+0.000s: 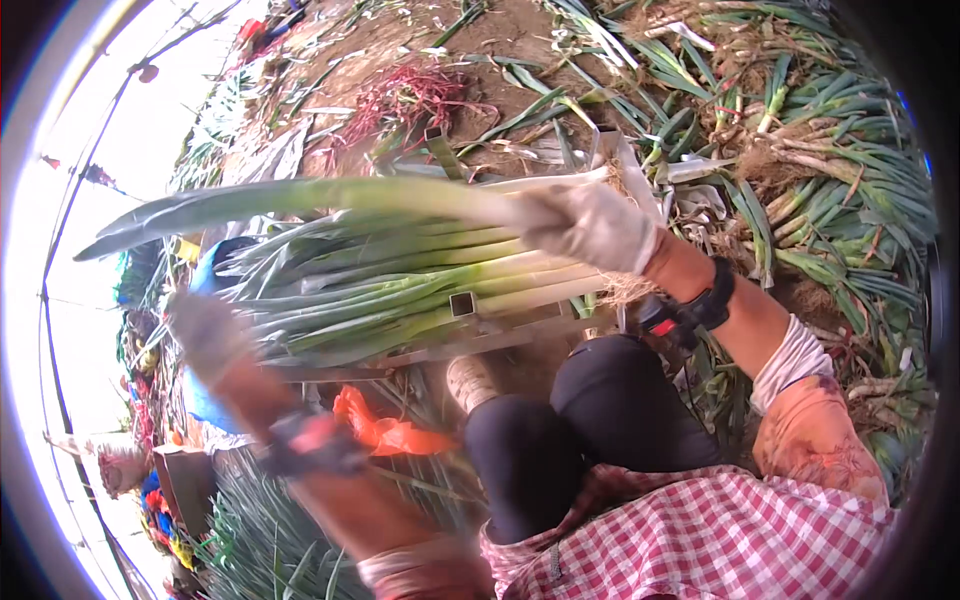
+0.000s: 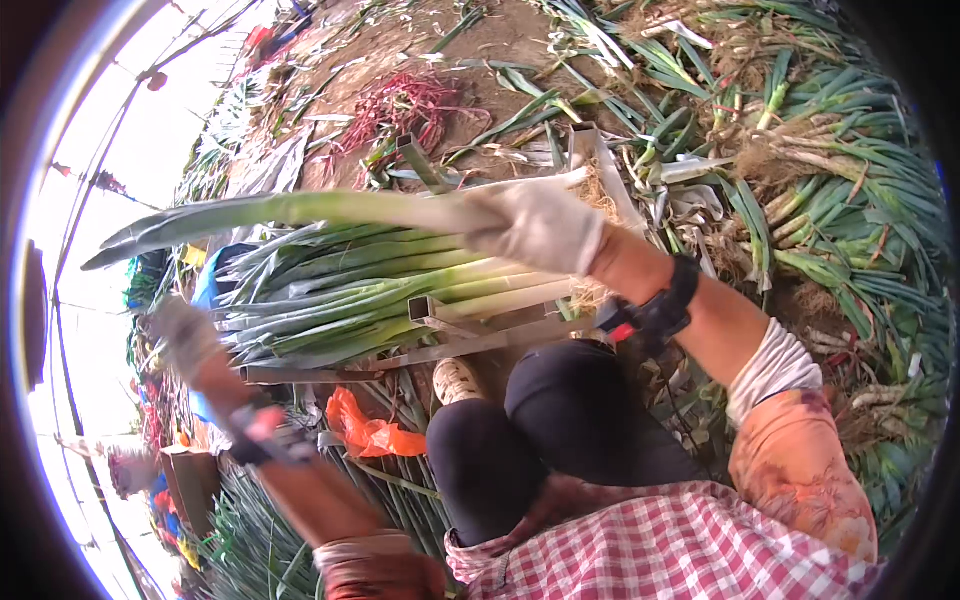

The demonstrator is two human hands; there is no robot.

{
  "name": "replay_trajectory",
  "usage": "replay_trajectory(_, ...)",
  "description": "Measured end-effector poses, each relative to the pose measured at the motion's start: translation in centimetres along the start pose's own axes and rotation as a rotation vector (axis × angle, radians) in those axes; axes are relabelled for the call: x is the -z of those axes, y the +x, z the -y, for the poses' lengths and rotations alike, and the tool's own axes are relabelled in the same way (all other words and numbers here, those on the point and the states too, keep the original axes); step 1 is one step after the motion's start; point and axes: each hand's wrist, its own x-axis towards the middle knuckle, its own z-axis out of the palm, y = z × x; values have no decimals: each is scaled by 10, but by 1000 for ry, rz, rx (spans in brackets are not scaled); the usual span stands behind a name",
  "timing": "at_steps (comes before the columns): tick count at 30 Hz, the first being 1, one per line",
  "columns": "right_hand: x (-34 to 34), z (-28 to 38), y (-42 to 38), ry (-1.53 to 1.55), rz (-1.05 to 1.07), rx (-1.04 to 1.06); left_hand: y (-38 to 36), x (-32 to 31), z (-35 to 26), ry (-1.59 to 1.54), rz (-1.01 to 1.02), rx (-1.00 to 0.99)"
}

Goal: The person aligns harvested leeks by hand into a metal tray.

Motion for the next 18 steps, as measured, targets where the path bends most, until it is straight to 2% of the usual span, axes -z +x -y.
replay_trajectory(1, 7, -11, -4, 32, -36, -53, -9, -32, -49, 59, 44, -81)
replay_trajectory(2, 13, -22, -8, 66, -73, -104, -21, -76, -36, 140, -81, -156)
replay_trajectory(3, 20, -33, -11, 101, -113, -154, -37, -72, -91, 99, -82, -113)
replay_trajectory(4, 36, -18, -8, -288, -110, -105, -52, -69, -144, 57, -86, -70)
replay_trajectory(6, 45, 5, 5, -248, -174, 21, -89, -84, -153, 315, -298, -488)
replay_trajectory(7, 46, 0, 5, -571, -310, 153, -100, -89, -157, 445, -393, -703)
replay_trajectory(8, 47, -6, 11, -554, -322, 197, -106, -91, -156, 574, -489, -924)
replay_trajectory(10, 39, -9, 16, -598, -333, 139, -104, -79, -120, 610, -725, -1004)
replay_trajectory(11, 31, -4, 15, -593, -326, 133, -112, -60, -118, 899, -752, -884)
replay_trajectory(12, 18, 4, 11, -492, -245, -55, -119, -45, -115, 1186, -767, -742)
replay_trajectory(13, 9, 8, 7, -386, -168, -242, -110, -45, -54, 1526, -740, -792)
replay_trajectory(14, -8, -19, 4, -377, -170, -250, -101, -44, 7, 1853, -732, -878)
replay_trajectory(15, -36, -67, 0, -249, -196, -55, -96, -34, 20, 2173, -604, -878)
replay_trajectory(16, -47, -78, -5, -185, -215, 37, -91, -22, 26, 2564, -356, -849)
replay_trajectory(17, -58, -90, -9, -124, -228, 129, -83, -25, 73, 2585, -433, -653)
replay_trajectory(18, -69, -82, -18, -409, -124, 55, -74, -19, 84, 2922, -69, -520)
